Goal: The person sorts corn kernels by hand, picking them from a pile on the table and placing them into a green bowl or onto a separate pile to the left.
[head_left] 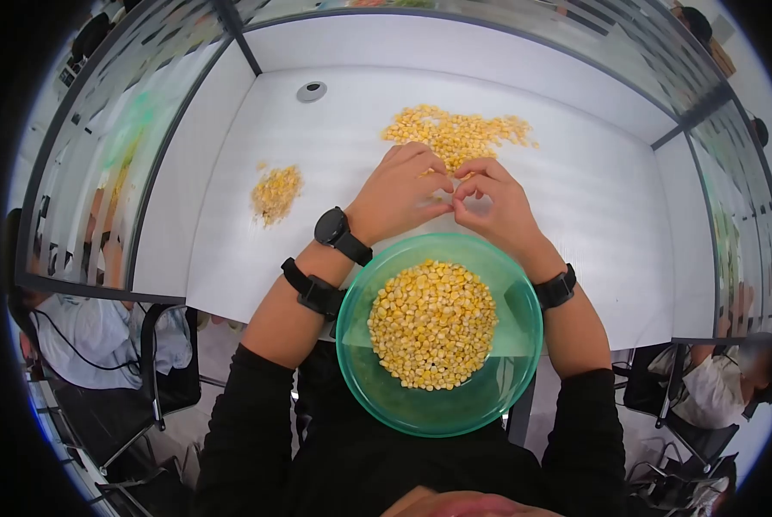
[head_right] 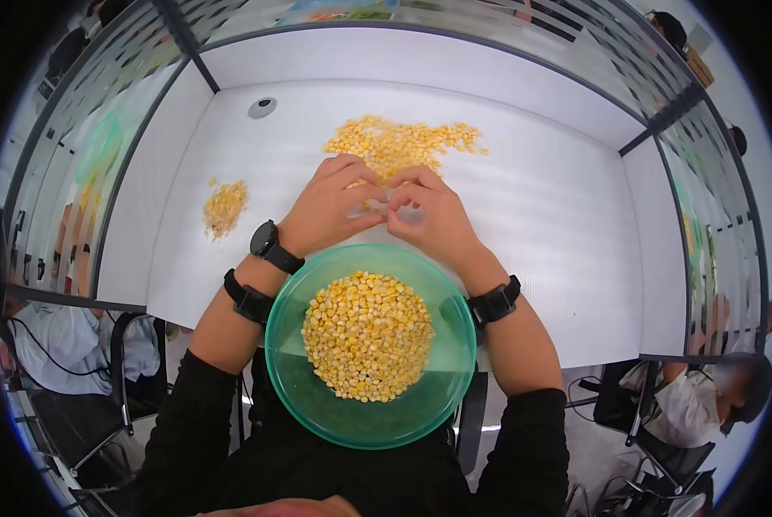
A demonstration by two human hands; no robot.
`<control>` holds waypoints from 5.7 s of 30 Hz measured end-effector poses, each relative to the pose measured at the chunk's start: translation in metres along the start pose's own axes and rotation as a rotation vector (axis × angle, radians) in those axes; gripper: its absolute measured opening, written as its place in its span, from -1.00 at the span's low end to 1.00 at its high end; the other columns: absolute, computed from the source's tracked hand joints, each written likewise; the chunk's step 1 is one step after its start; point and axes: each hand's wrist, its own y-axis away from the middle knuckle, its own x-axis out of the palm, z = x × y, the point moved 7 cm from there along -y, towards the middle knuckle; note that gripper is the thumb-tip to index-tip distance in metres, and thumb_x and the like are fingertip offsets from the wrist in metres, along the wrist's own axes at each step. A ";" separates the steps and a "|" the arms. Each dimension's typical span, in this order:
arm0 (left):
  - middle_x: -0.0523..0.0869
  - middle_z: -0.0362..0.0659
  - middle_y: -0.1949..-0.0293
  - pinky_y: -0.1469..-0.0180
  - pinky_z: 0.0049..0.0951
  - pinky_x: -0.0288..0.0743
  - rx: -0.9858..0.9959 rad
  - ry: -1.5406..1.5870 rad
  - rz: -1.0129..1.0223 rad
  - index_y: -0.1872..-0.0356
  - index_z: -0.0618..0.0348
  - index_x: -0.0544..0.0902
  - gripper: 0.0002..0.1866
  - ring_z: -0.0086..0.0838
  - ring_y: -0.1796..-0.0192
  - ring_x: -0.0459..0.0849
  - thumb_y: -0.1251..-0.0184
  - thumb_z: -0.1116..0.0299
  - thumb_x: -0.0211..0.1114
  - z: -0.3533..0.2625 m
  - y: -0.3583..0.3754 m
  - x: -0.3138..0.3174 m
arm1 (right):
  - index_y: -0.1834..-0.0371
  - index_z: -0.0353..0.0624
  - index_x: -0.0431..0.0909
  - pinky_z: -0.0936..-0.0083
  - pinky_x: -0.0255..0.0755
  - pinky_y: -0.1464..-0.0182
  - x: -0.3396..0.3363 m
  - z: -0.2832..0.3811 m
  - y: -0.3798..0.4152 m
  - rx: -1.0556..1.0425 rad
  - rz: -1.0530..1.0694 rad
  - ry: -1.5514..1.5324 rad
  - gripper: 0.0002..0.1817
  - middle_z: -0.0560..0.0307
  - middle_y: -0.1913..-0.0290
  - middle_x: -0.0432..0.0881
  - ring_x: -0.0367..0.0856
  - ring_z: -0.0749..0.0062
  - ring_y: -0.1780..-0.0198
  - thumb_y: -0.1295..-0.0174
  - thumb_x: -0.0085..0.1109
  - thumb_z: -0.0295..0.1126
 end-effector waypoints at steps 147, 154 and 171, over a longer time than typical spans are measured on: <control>0.45 0.06 -0.60 -0.67 -0.26 0.27 -0.222 -0.414 0.711 -0.61 0.17 0.40 -0.09 -0.11 -0.62 0.42 -0.10 0.89 -0.06 0.205 -0.066 -0.007 | 0.22 -0.10 0.77 0.26 0.68 -0.05 -0.004 -0.001 0.006 -0.153 -0.126 0.196 -0.91 0.13 0.13 0.76 0.75 0.17 0.02 -0.22 0.37 -0.48; 0.55 0.08 -0.53 -0.61 -0.20 0.37 -0.100 -0.416 0.613 -0.54 0.21 0.49 -0.30 -0.09 -0.53 0.54 -0.32 0.74 0.00 0.153 0.015 -0.059 | 0.22 -0.11 0.76 0.18 0.64 -0.06 0.000 -0.005 0.008 -0.179 -0.124 0.148 -0.91 0.10 0.13 0.75 0.71 0.10 -0.01 -0.25 0.32 -0.42; 0.81 0.06 -0.13 -0.28 -0.22 0.59 -0.717 -0.370 0.123 -0.17 0.17 0.75 -0.65 -0.12 -0.22 0.76 -0.55 0.19 0.36 0.200 0.083 -0.193 | 0.17 -0.13 0.74 0.34 0.69 0.12 -0.003 0.005 0.009 -0.148 -0.068 0.146 -0.91 0.05 0.10 0.72 0.73 0.15 0.07 -0.30 0.35 -0.52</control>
